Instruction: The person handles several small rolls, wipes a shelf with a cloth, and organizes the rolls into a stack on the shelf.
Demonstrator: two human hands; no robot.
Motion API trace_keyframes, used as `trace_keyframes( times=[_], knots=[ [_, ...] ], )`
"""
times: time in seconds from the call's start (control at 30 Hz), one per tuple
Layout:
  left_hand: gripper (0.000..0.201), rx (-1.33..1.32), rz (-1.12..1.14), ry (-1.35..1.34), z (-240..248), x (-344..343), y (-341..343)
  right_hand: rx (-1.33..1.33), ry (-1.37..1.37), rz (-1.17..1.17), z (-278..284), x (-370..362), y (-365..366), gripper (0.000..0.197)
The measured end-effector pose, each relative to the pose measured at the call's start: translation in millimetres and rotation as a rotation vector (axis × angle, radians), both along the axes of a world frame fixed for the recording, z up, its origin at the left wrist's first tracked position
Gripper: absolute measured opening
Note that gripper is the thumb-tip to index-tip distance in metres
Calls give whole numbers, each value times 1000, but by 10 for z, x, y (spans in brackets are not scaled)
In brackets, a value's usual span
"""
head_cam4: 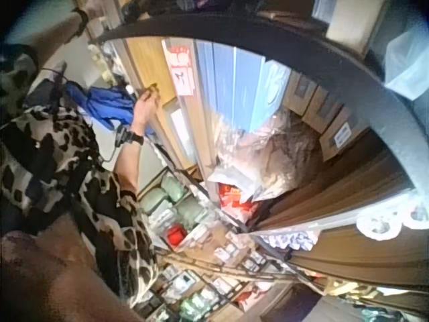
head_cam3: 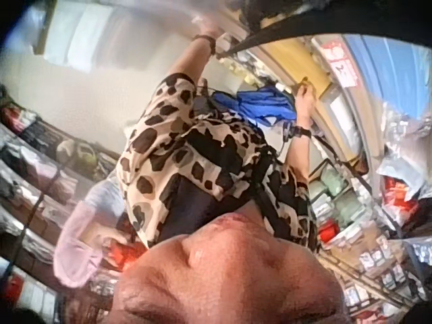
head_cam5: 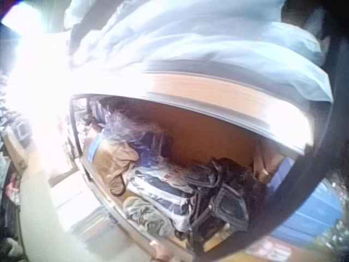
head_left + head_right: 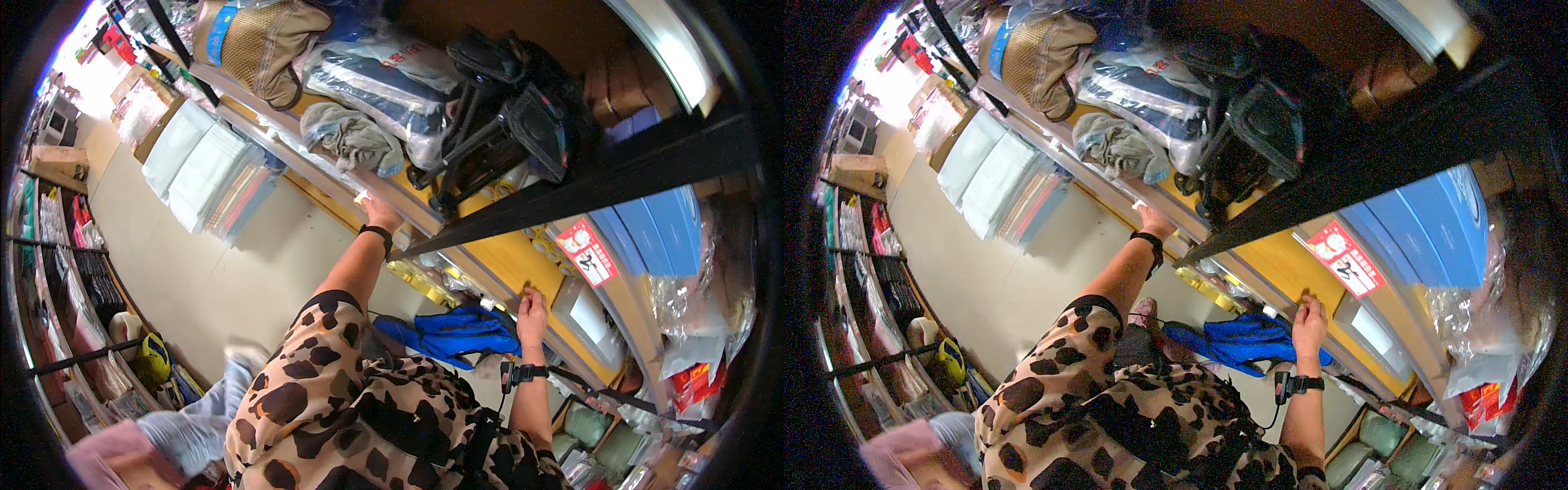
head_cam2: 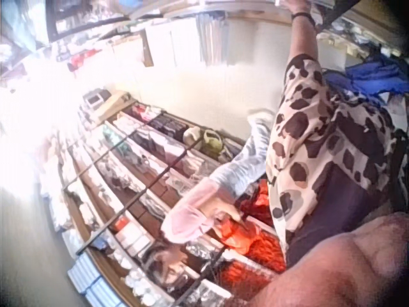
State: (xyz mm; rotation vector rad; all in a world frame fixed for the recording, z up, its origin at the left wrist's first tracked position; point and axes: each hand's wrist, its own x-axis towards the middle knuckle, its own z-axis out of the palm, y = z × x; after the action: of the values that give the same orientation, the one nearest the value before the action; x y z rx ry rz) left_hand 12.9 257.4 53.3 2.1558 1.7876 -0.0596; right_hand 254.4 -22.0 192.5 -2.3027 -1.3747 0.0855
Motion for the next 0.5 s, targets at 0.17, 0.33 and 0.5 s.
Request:
trace_keyframes(
  times=[0.17, 0.33, 0.5],
  knots=[
    [63, -139, 46, -407, 152, -300, -6, 4, -14, 15, 4, -24, 28, 16],
    [83, -374, 53, -881, 179, -733, -338, -5, 49, 31, -1, 21, -11, 16],
    [79, -949, 130, -1011, 1045, -1426, -1021, 50, 151, 49, 147, -7, -51, 20]
  ],
)
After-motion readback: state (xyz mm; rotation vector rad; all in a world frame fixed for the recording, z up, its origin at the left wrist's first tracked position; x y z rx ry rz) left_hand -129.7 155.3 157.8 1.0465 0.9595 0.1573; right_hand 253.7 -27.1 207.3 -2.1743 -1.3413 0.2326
